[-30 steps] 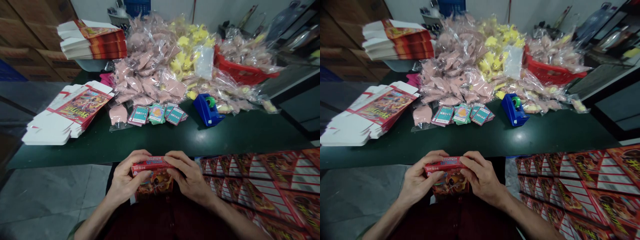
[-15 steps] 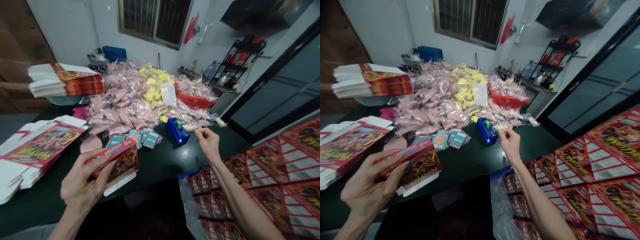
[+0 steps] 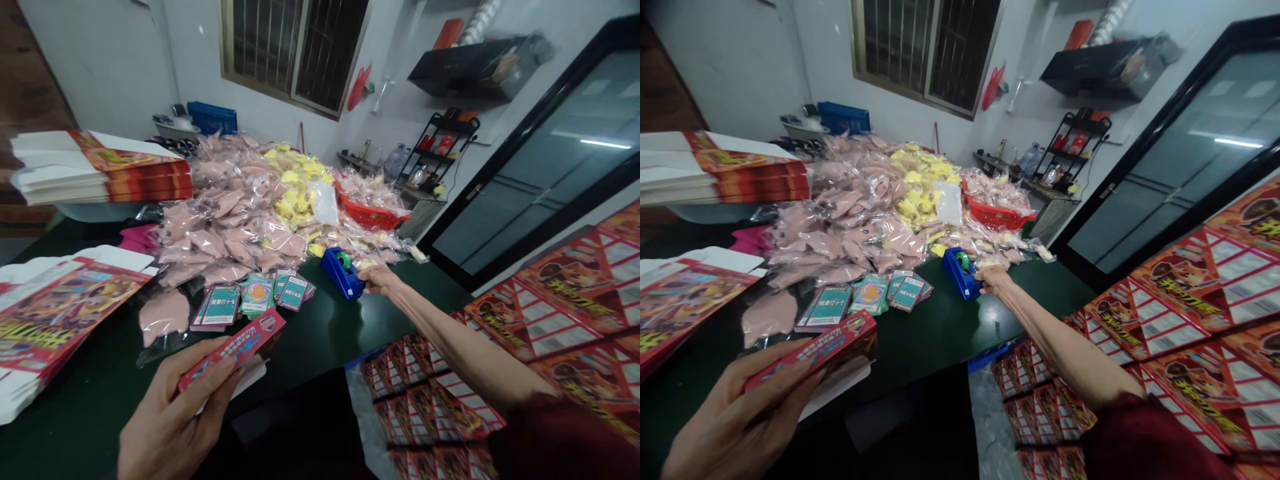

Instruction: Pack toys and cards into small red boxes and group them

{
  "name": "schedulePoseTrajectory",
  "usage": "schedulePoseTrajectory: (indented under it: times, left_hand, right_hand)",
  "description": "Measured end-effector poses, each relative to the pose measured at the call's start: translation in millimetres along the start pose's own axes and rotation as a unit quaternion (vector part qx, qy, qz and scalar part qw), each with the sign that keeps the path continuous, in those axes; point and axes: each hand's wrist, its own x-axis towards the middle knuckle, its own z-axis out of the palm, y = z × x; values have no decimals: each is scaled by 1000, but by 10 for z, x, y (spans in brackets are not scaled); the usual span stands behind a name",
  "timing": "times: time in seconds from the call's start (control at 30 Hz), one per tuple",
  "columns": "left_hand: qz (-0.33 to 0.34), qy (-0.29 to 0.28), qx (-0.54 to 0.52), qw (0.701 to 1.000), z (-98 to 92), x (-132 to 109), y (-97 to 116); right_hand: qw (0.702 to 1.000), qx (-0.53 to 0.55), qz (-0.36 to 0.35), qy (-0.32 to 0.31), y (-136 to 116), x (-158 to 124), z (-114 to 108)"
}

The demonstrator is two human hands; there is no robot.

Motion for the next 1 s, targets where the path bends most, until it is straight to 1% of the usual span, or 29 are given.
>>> schedulePoseTrajectory:
  times: [0.1,0.17,0.27,0.37,0.47,0.53,0.6,0.7,0.77,0.87,0.9,0.93,1.0]
  left_hand:
    - [63,26,45,997,15,-28,-62]
    - [70,44,55,995,26,-40,-97]
    - [76,42,51,995,38,-42,-128]
    - [64,44,16,997,44,-37,-133]
    - [49,57,1,997,47,-29,-124]
    - [45,66,5,997,49,-21,-120]
    - [43,70,-3,997,51,-11,-117]
    - [38,67,-42,996,55,7,-109]
    - [43,72,-60,995,58,22,-97]
    - [56,88,-69,992,59,39,-74]
    - [55,90,-68,992,57,41,-66]
    - [53,91,-67,992,55,42,-60]
    - [46,87,-71,993,52,38,-52]
  right_hand:
    - [998,56,-21,21,134,-80,13]
    - [994,93,-50,34,292,-163,20]
    - [988,123,-81,44,549,-242,73]
    - [989,106,-88,50,708,-211,185]
    - [990,61,-106,68,741,-150,276]
    - [987,29,-137,84,732,-176,293]
    - [979,4,-179,96,725,-297,283]
    - [965,-8,-248,89,700,-653,285]
    - [956,-6,-288,54,627,-992,344]
    - [940,11,-338,-36,386,-1593,533]
    - [930,44,-356,-79,282,-1787,613]
    - [922,85,-354,-130,177,-1962,697]
    - [903,181,-333,-201,-3,-2227,858]
